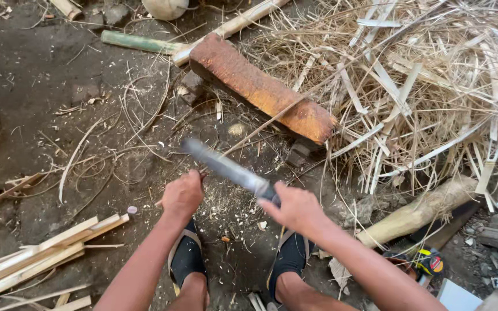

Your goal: The person uses a machete to split a long bamboo pole into thin strips on a wooden block. They repeatedly strike the bamboo to separate it, then gather the finished strips and carry them to a water trough.

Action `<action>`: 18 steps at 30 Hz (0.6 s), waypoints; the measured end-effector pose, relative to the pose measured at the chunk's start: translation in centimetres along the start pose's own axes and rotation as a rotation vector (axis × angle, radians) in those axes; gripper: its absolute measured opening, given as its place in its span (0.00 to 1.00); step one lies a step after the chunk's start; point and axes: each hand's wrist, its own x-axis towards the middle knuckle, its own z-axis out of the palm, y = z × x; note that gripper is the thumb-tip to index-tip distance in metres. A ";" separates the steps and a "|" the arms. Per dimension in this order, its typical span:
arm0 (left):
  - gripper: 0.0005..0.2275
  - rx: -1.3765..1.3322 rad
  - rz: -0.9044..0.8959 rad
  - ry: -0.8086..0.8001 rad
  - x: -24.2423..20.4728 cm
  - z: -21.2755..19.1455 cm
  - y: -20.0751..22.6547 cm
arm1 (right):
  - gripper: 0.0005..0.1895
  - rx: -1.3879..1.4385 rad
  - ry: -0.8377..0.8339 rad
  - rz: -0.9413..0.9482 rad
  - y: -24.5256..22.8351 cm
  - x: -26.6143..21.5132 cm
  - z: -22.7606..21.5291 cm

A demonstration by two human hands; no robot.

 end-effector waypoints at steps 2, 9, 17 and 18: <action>0.16 0.017 -0.008 -0.013 0.2 0.5 0.9 | 0.30 -0.028 -0.041 -0.106 0.0 -0.4 -0.4; 0.16 -0.014 0.006 0.063 -0.6 -0.7 1.2 | 0.29 0.032 0.194 0.032 1.5 -0.1 0.0; 0.16 0.018 -0.066 0.015 -5.0 -1.6 -3.2 | 0.30 0.023 0.137 0.289 5.3 2.5 -3.8; 0.15 0.047 -0.070 0.053 -5.4 -1.4 -3.6 | 0.30 0.121 0.144 0.315 5.3 2.6 -3.7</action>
